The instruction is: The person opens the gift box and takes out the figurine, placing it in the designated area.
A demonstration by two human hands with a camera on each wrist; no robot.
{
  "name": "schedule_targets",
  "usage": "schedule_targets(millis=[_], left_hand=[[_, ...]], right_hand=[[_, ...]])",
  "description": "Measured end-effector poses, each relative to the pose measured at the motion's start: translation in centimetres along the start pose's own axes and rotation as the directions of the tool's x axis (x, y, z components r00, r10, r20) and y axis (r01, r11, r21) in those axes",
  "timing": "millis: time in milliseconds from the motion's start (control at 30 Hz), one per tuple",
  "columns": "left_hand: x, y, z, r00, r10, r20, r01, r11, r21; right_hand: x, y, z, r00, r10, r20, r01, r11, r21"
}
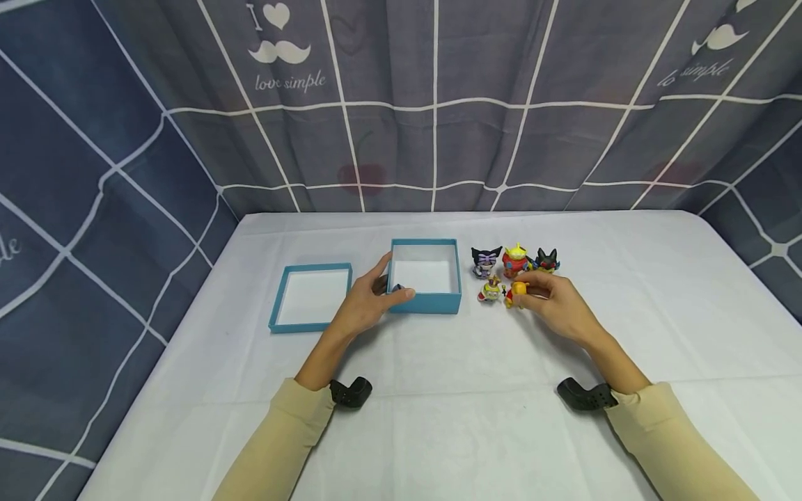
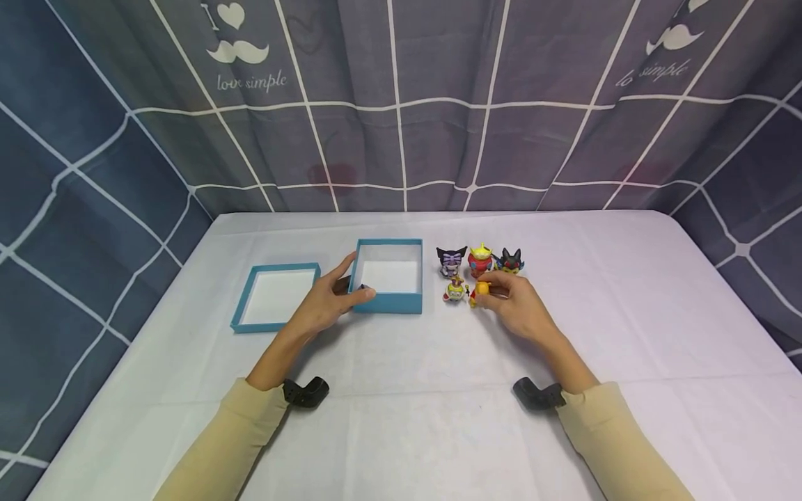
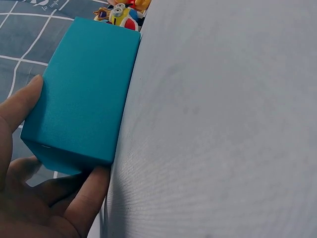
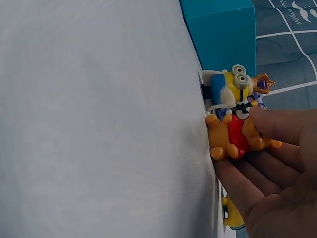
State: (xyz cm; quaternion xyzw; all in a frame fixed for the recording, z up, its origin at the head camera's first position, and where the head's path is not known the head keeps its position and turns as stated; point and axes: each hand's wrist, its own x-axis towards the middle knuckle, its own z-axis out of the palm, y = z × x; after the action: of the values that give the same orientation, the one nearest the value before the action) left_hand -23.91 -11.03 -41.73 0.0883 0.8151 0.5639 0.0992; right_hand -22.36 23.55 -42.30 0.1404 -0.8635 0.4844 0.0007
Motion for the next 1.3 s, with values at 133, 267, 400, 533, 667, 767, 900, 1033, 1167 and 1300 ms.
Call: schedule_targets(millis=[133, 267, 400, 533, 667, 767, 900, 1033, 1167, 1300], left_hand=[[0.01, -0.01, -0.05, 1.000, 0.010, 0.005, -0.010, 1.000, -0.001], [0.05, -0.02, -0.03, 1.000, 0.014, 0.005, -0.014, 1.000, 0.006], [0.01, -0.02, -0.01, 1.000, 0.013, -0.002, -0.013, 1.000, 0.010], [-0.05, -0.03, 0.05, 1.000, 0.004, -0.004, -0.003, 1.000, 0.011], [-0.01, -0.07, 0.07, 1.000, -0.004, -0.008, 0.004, 1.000, 0.012], [0.06, -0.07, 0.03, 1.000, 0.006, -0.004, -0.006, 1.000, 0.010], [0.12, -0.05, 0.01, 1.000, 0.004, -0.007, -0.004, 1.000, 0.013], [0.09, -0.04, 0.03, 1.000, -0.005, -0.011, 0.006, 1.000, 0.019], [0.06, 0.02, 0.05, 1.000, -0.008, -0.003, 0.008, 1.000, 0.014], [0.12, 0.13, 0.01, 1.000, -0.010, -0.002, 0.010, 1.000, 0.004]], right_hand=[[0.06, -0.02, 0.01, 1.000, 0.000, 0.001, 0.000, 1.000, -0.020], [0.14, -0.01, -0.03, 1.000, -0.009, -0.002, 0.009, 1.000, -0.021], [0.17, 0.01, -0.01, 1.000, -0.009, 0.003, 0.009, 1.000, -0.004], [0.14, 0.05, -0.01, 1.000, 0.006, 0.019, -0.007, 1.000, 0.010], [0.16, 0.02, -0.02, 1.000, 0.010, 0.026, -0.011, 1.000, 0.011], [0.20, -0.01, -0.02, 1.000, 0.007, 0.026, -0.007, 1.000, 0.009], [0.21, 0.03, -0.06, 1.000, 0.005, 0.030, -0.005, 1.000, 0.001], [0.18, 0.03, -0.08, 0.999, 0.013, 0.037, -0.012, 1.000, -0.010], [0.19, 0.04, -0.06, 0.999, 0.020, 0.042, -0.020, 1.000, -0.012], [0.23, 0.05, -0.08, 0.999, 0.024, 0.047, -0.024, 1.000, 0.003]])
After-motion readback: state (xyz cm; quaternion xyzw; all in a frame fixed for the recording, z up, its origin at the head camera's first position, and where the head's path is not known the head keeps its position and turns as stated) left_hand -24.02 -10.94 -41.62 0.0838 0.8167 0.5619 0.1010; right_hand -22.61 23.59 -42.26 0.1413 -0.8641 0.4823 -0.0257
